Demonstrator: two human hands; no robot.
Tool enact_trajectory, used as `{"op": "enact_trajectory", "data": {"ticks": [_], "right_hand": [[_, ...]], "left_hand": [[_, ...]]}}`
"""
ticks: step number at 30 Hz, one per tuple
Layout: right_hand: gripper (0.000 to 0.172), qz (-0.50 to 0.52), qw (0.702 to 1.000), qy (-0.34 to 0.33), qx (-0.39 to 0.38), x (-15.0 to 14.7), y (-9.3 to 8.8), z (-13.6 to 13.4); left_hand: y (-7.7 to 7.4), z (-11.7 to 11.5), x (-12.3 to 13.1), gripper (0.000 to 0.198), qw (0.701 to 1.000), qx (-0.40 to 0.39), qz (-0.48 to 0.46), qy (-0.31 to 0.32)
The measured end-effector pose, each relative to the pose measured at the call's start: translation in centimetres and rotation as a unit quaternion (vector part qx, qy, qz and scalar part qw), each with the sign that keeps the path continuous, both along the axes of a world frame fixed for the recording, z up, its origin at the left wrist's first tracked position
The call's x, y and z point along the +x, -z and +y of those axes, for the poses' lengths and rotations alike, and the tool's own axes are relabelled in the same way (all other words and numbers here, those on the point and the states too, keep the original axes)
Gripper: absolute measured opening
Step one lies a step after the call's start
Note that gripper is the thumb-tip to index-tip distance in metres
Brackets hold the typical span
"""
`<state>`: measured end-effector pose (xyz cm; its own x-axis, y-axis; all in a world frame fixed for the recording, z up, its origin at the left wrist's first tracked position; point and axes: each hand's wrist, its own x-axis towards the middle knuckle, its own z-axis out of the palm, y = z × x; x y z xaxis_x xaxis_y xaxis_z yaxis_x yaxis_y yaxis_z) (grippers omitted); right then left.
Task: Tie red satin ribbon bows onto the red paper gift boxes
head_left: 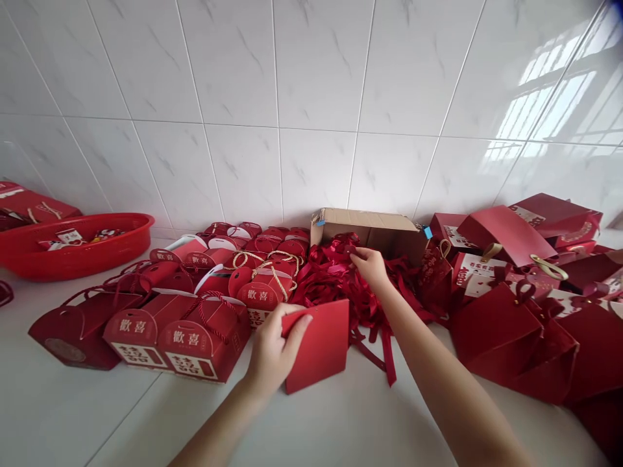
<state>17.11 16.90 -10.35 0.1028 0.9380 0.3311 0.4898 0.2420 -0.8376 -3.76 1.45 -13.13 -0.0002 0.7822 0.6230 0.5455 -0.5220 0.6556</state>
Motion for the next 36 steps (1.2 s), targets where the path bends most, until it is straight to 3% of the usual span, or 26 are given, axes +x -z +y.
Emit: {"op": "enact_trajectory", "data": {"ticks": [3, 6, 8, 10, 12, 14, 23, 29, 36], "right_hand": [[0.031, 0.055, 0.996, -0.019, 0.071, 0.7, -2.2, -4.4], [0.030, 0.112, 0.979, -0.049, 0.162, 1.2, -4.4, -8.9], [0.024, 0.120, 0.965, -0.063, 0.223, 1.4, -5.7, -11.2], [0.018, 0.100, 0.955, -0.048, 0.276, 1.6, -6.5, -13.0], [0.014, 0.079, 0.946, -0.033, 0.311, 1.8, -7.1, -14.4], [0.013, 0.077, 0.942, -0.038, 0.325, 2.0, -7.4, -15.5], [0.024, 0.104, 0.924, -0.143, 0.341, 2.1, -7.9, -18.7], [0.037, 0.142, 0.903, -0.250, 0.319, 2.2, -7.8, -19.8], [0.028, 0.137, 0.891, -0.369, 0.227, 3.3, -8.3, -20.6]], "left_hand": [[-1.2, 0.7, -0.3, 0.026, 0.997, 0.052, 0.003, -0.057], [-4.2, -0.6, 0.6, 0.045, 0.972, 0.202, -0.008, -0.120], [-7.1, -2.2, 1.7, 0.030, 0.961, 0.262, 0.017, -0.084], [-10.0, -3.7, 3.0, 0.015, 0.959, 0.278, 0.056, -0.011], [-12.2, -4.8, 4.3, 0.009, 0.973, 0.206, 0.088, 0.049], [-13.5, -5.1, 5.4, 0.006, 0.981, 0.149, 0.098, 0.082], [-12.8, -4.3, 7.5, 0.013, 0.983, 0.124, 0.014, 0.132], [-13.5, -4.8, 6.5, 0.004, 0.978, 0.069, -0.016, 0.196], [-14.4, -5.1, 4.6, 0.008, 0.949, -0.069, -0.040, 0.304]]}}
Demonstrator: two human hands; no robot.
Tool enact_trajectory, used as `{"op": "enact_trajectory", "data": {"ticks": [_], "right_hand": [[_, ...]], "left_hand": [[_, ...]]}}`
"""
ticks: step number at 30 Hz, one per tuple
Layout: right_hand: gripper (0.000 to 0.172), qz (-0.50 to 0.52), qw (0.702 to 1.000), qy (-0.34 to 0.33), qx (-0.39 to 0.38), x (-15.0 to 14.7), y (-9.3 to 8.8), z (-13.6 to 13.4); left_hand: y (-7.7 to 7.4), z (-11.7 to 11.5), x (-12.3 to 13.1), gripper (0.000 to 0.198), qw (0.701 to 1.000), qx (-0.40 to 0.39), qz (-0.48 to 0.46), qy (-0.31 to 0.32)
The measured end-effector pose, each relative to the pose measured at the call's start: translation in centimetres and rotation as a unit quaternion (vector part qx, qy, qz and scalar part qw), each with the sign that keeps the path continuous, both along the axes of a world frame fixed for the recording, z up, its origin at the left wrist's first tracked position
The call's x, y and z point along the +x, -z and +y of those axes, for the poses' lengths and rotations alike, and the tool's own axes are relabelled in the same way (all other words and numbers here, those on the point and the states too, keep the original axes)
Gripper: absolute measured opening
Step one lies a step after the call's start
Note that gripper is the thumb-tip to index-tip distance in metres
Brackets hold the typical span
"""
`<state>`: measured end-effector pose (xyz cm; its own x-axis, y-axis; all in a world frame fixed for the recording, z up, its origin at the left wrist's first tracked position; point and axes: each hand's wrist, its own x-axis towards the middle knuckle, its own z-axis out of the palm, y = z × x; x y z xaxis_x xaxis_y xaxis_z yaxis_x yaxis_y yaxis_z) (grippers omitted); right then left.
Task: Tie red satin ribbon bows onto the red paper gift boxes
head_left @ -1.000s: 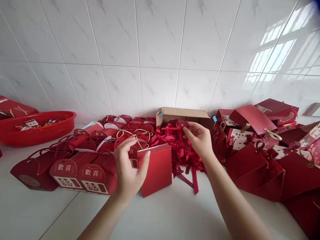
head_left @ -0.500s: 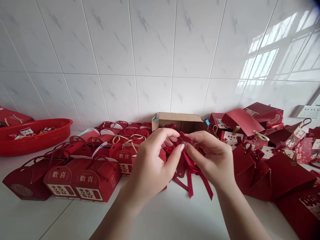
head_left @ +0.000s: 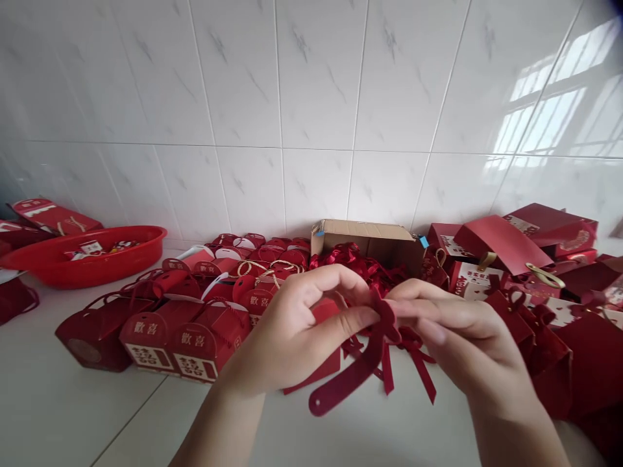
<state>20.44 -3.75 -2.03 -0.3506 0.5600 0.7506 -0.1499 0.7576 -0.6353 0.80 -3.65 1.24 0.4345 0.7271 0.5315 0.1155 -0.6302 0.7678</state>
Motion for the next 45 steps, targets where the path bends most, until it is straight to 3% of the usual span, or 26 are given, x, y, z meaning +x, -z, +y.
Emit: {"op": "enact_trajectory", "data": {"ticks": [2, 7, 11, 16, 25, 34, 45], "right_hand": [[0.026, -0.019, 1.000, -0.002, 0.003, 0.1, -0.1, -0.1], [0.028, 0.014, 0.998, 0.065, 0.008, -0.3, 0.1, -0.1], [0.046, -0.027, 0.998, 0.054, 0.016, -0.3, 0.3, 0.3], [0.041, -0.047, 0.999, 0.011, 0.007, 0.1, 0.1, 0.6], [0.014, -0.047, 0.998, 0.040, 0.021, -0.2, -0.4, 0.2], [0.013, -0.016, 0.999, 0.041, 0.019, -0.4, -0.2, 0.3], [0.016, 0.011, 0.995, 0.088, 0.047, -0.5, 0.1, 0.1]], "left_hand": [[-0.2, -0.1, -0.2, 0.007, 1.000, -0.017, -0.001, 0.026], [0.0, 0.4, 0.0, 0.004, 0.995, -0.064, 0.004, 0.071], [0.3, 1.1, 0.2, 0.003, 0.994, -0.066, 0.010, 0.089], [0.3, 1.3, 0.0, 0.006, 0.985, -0.104, 0.031, 0.134], [0.3, 1.3, 0.0, 0.002, 0.993, -0.054, 0.060, 0.087], [0.7, 1.6, 0.4, 0.006, 0.997, -0.034, 0.045, 0.048], [1.1, 0.9, 0.8, 0.007, 0.994, 0.100, 0.035, -0.040]]}}
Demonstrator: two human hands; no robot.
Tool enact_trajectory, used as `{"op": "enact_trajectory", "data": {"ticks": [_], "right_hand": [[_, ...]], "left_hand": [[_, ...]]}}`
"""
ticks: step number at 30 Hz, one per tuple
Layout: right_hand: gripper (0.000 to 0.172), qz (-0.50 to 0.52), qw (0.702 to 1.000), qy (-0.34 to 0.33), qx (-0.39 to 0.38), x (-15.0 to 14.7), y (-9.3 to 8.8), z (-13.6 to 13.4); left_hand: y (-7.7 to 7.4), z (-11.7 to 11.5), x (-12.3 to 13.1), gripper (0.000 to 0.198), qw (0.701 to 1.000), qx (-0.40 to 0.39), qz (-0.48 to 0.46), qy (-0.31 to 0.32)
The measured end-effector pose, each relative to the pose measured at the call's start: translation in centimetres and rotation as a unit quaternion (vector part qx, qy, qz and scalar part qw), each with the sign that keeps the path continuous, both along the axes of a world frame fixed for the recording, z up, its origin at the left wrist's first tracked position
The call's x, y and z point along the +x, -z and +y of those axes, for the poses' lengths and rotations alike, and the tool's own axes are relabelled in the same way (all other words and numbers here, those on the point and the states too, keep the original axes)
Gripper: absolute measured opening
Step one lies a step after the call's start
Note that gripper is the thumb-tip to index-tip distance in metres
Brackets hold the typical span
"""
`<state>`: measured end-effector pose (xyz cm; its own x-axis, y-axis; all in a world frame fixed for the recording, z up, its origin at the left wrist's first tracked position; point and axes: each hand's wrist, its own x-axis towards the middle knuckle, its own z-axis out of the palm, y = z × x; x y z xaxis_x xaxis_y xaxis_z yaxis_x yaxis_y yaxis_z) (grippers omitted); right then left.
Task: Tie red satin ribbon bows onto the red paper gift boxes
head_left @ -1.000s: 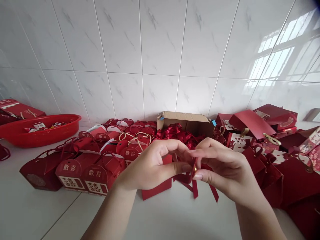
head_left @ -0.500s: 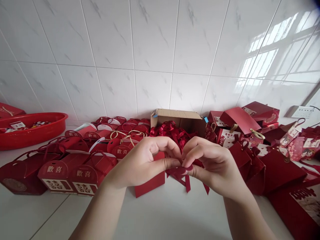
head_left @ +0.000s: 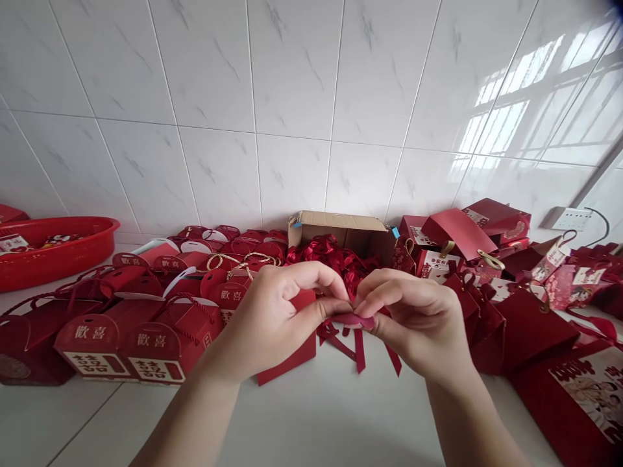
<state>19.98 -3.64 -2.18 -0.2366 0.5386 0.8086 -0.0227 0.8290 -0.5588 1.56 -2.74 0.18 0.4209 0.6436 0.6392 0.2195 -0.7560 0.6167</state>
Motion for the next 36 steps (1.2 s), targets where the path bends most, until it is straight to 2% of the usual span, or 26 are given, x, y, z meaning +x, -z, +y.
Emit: {"op": "enact_trajectory", "data": {"ticks": [6, 10, 13, 16, 18, 20, 22, 25, 27, 29, 32, 36], "right_hand": [[0.017, 0.028, 0.999, -0.018, -0.015, -0.3, 0.1, 0.2], [0.018, 0.031, 0.994, -0.088, -0.056, -0.9, 0.3, 0.5], [0.019, 0.023, 0.988, -0.137, -0.073, -1.4, 0.5, 0.6], [0.013, 0.037, 0.987, -0.136, -0.076, -1.6, 0.6, 0.7], [0.010, 0.040, 0.990, -0.115, -0.075, -1.4, 0.6, 0.9], [0.009, 0.030, 0.993, -0.091, -0.073, -0.9, 0.4, 1.0], [0.009, -0.006, 0.994, -0.081, -0.071, -0.3, 0.3, 1.2], [0.010, -0.102, 0.988, -0.091, -0.072, 0.7, 0.0, 1.4], [0.013, -0.155, 0.982, -0.082, -0.069, 1.1, -0.1, 1.6], [0.014, -0.186, 0.979, -0.058, -0.065, 1.3, -0.1, 1.8], [0.015, -0.210, 0.975, -0.032, -0.072, 1.0, 0.3, 2.5], [0.016, -0.201, 0.974, -0.002, -0.109, 0.3, 1.3, 3.9]], "left_hand": [[-0.2, -0.1, -0.1, 0.009, 1.000, 0.027, 0.001, 0.001], [-0.7, 0.4, -1.2, 0.011, 0.998, 0.068, -0.001, -0.013], [-0.8, 0.4, -1.8, 0.010, 0.997, 0.070, 0.007, -0.016], [-0.9, 0.3, -1.8, 0.009, 0.997, 0.070, 0.034, -0.011], [-0.8, 0.3, -2.1, 0.005, 0.996, 0.062, 0.059, -0.029], [-0.7, 0.5, -3.0, 0.021, 0.992, 0.035, 0.093, -0.084], [-0.5, 1.1, -4.5, 0.036, 0.974, -0.018, 0.151, -0.167], [0.0, 2.5, -6.9, 0.039, 0.919, -0.121, 0.283, -0.246], [0.5, 3.5, -7.9, 0.038, 0.889, -0.169, 0.337, -0.260], [0.8, 4.2, -8.3, 0.035, 0.877, -0.182, 0.354, -0.270], [1.0, 4.7, -8.2, 0.029, 0.872, -0.192, 0.358, -0.273], [1.2, 4.9, -7.6, 0.024, 0.879, -0.212, 0.358, -0.232]]}}
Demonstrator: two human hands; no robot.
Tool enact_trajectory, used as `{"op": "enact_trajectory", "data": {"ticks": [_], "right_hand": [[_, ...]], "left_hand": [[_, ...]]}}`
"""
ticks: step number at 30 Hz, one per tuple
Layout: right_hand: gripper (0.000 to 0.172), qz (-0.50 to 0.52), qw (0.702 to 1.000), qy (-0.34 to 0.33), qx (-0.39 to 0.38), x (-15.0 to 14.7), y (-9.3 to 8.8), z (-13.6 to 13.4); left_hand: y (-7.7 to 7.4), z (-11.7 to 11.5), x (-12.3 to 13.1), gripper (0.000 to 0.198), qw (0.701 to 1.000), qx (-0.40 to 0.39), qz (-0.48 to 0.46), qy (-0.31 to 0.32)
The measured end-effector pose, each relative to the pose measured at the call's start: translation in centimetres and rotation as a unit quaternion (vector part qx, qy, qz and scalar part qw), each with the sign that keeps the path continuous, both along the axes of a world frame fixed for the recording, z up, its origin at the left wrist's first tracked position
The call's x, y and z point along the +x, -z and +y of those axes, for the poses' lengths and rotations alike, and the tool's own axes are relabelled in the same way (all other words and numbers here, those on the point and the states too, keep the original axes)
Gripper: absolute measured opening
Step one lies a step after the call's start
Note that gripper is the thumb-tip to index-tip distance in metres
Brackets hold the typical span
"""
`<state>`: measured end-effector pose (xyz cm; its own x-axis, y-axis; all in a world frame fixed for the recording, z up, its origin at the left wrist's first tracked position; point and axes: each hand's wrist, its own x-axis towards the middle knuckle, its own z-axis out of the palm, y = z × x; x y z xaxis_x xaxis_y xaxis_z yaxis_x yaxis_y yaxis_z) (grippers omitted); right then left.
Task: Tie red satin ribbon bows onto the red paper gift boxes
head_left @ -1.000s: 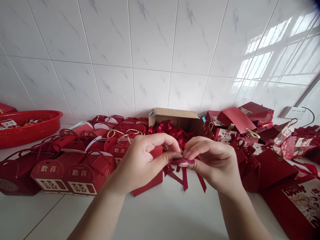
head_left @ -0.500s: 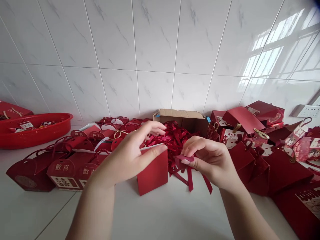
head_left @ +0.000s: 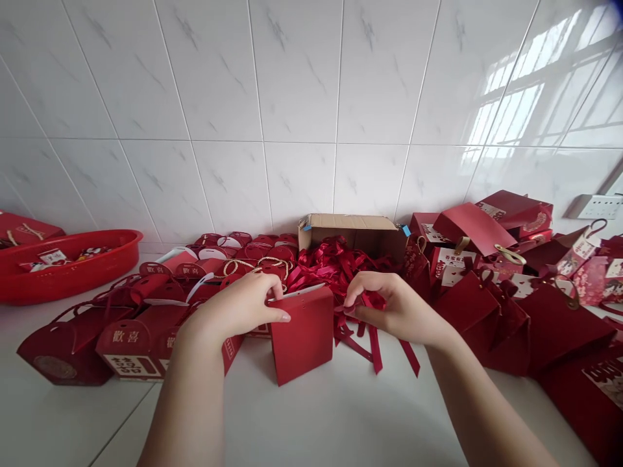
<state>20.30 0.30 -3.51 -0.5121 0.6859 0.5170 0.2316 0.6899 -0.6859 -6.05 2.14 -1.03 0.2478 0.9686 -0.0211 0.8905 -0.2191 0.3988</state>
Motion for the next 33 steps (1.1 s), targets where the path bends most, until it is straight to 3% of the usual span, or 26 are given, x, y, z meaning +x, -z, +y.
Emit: {"op": "enact_trajectory", "data": {"ticks": [5, 9, 12, 17, 23, 30, 33], "right_hand": [[0.009, 0.002, 0.999, -0.012, -0.037, -0.4, 1.3, 1.7], [0.003, 0.082, 0.996, 0.005, -0.021, -0.5, 2.3, 2.8], [0.005, 0.130, 0.991, 0.000, -0.014, -0.5, 3.1, 3.9], [0.003, 0.107, 0.994, 0.006, -0.005, 0.0, 4.1, 5.2], [0.003, 0.158, 0.986, -0.008, 0.050, -0.1, 5.0, 5.9], [0.003, 0.117, 0.990, -0.007, 0.082, 0.0, 4.9, 6.0], [0.003, 0.085, 0.993, -0.012, 0.083, 0.3, 4.6, 5.9]], "left_hand": [[0.4, 0.2, 1.9, 0.020, 0.997, 0.068, 0.013, 0.021], [1.2, 1.0, 3.7, 0.022, 0.993, 0.107, -0.019, 0.039], [2.0, 2.0, 4.2, 0.038, 0.990, 0.103, -0.072, 0.057], [2.6, 3.0, 3.8, 0.071, 0.986, 0.036, -0.145, 0.080], [2.5, 3.4, 3.5, 0.050, 0.978, 0.037, -0.140, 0.147], [2.4, 3.2, 3.7, 0.062, 0.987, 0.066, -0.103, 0.106], [2.6, 3.4, 3.7, 0.055, 0.984, 0.098, -0.103, 0.109]]}}
